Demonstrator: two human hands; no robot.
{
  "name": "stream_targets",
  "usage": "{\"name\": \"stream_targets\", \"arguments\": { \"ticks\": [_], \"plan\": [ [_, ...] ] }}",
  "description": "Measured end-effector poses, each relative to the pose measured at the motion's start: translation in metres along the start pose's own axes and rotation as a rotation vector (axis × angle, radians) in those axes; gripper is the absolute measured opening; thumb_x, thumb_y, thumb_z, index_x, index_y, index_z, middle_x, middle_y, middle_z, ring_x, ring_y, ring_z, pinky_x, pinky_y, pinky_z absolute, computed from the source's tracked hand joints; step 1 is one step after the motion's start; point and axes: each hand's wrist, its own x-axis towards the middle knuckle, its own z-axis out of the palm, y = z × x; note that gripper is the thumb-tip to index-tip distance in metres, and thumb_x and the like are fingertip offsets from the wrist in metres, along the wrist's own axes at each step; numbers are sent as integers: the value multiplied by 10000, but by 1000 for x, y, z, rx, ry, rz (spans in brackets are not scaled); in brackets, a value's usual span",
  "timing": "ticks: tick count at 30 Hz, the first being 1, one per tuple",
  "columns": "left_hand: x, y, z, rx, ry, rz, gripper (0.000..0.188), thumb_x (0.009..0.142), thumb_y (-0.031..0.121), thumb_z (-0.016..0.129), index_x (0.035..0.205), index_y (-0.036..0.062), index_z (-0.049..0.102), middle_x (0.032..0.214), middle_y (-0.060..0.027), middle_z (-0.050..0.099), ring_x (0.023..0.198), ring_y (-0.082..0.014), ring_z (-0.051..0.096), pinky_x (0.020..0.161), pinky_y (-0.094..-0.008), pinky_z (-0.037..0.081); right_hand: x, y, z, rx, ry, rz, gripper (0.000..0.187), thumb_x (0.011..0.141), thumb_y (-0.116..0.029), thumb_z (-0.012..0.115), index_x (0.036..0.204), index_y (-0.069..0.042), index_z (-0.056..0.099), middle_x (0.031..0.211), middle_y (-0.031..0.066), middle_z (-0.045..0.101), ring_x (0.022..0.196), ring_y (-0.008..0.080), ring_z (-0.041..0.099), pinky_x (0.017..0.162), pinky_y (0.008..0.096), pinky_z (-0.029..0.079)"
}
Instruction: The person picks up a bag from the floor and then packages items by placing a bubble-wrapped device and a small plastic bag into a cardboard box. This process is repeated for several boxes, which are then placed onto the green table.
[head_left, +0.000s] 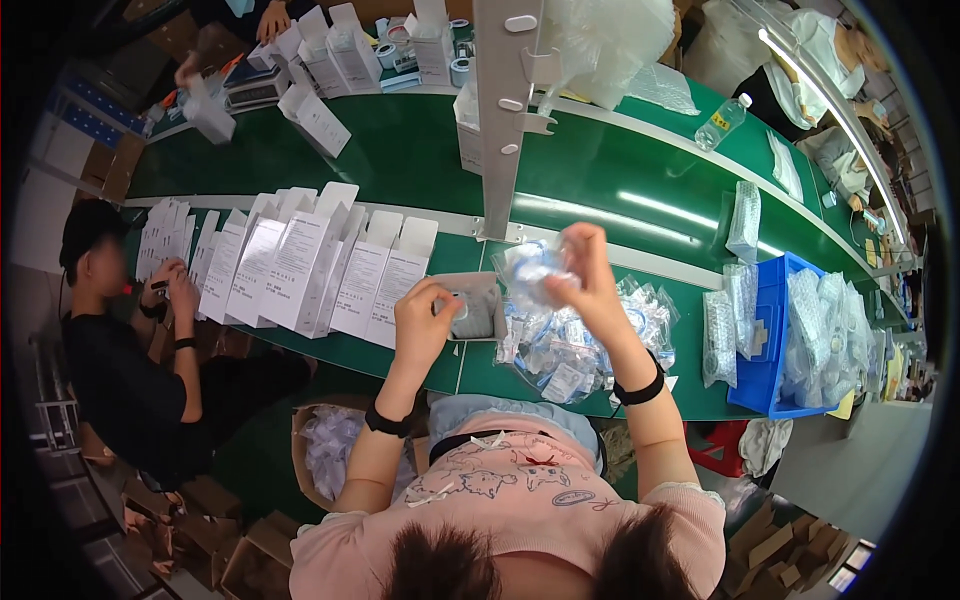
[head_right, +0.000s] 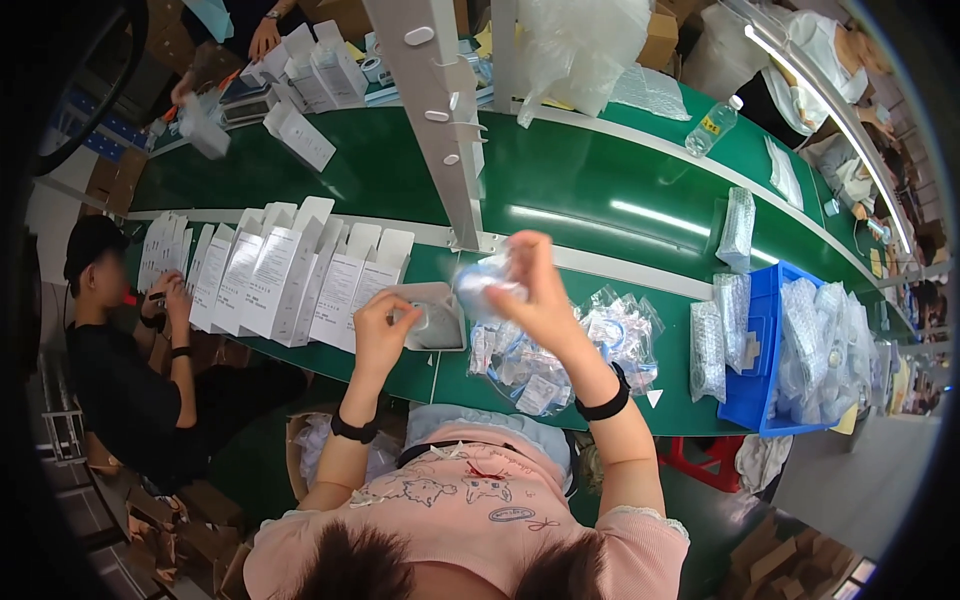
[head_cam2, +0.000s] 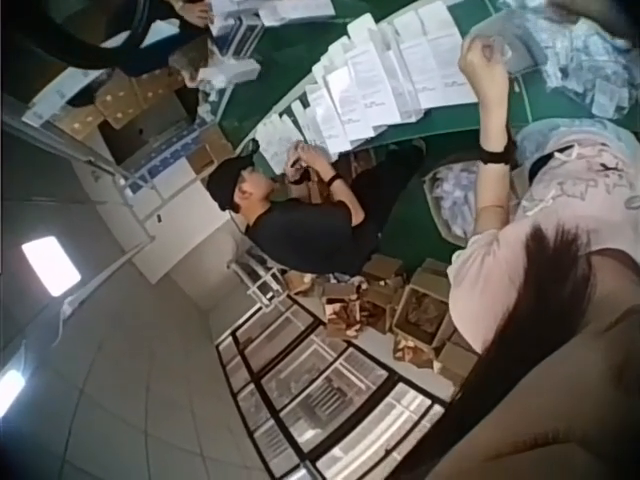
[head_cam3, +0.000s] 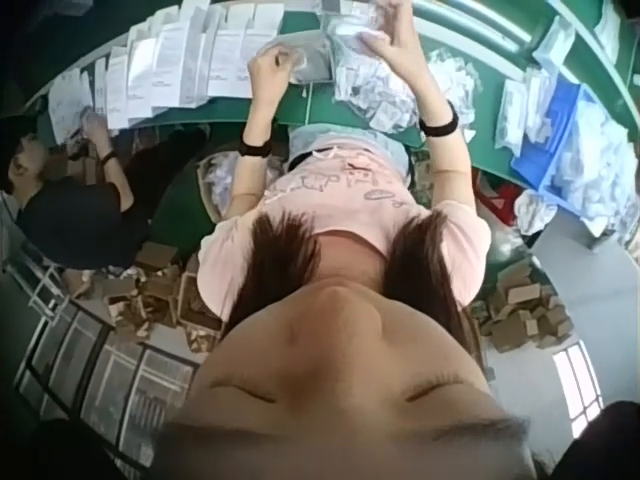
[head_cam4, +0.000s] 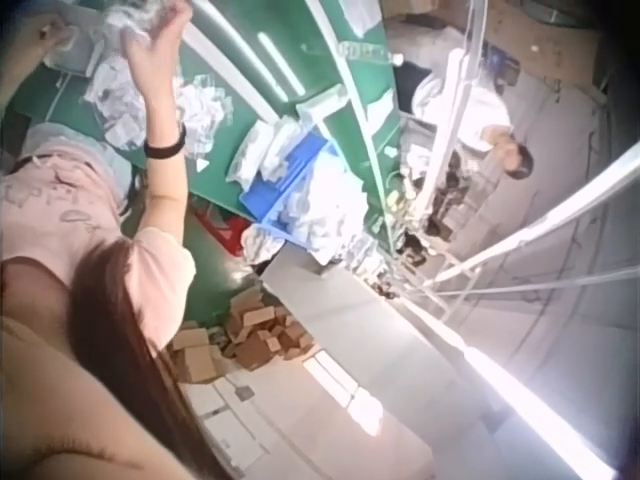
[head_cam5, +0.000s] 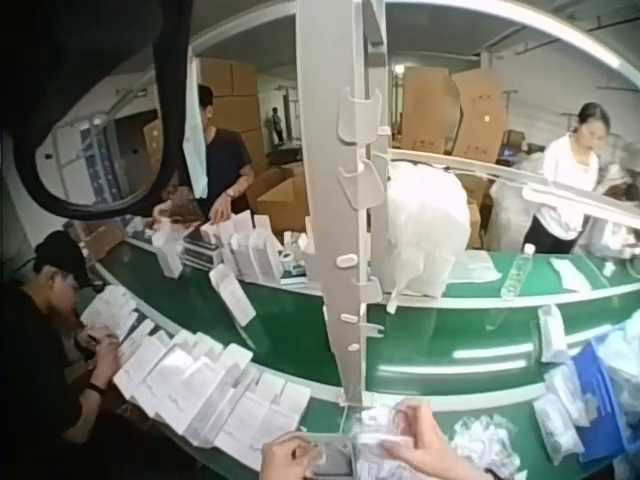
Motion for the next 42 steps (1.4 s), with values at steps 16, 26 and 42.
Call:
{"name": "stream_targets", "arguments": {
  "ticks": [16,26,42],
  "plan": [
    [5,-28,3,-178,82,-34,101,628,-1,662,664,-27,572,683,-87,569,667,-182,553,614,-271,416,-19,20,40,-806,-719,-594,375,714,-266,645,1037,-86,578,1022,72,535,1061,258,447,1006,479,215],
    [7,-14,19,-167,-65,-85,190,662,44,668,807,-32,570,888,-122,597,789,-205,569,633,-298,449,-54,100,42,-11,-76,31,816,601,-260,769,1261,-32,347,1254,151,398,1178,267,372,1006,386,258],
    [-37,-76,51,501,-415,90,928,580,243,748,1333,60,236,1391,-201,179,1285,-348,165,1020,-480,175,91,163,-70,-212,440,-7,860,606,-153,761,1297,-25,265,1221,149,435,1141,275,422,955,358,337]
  ]
}}
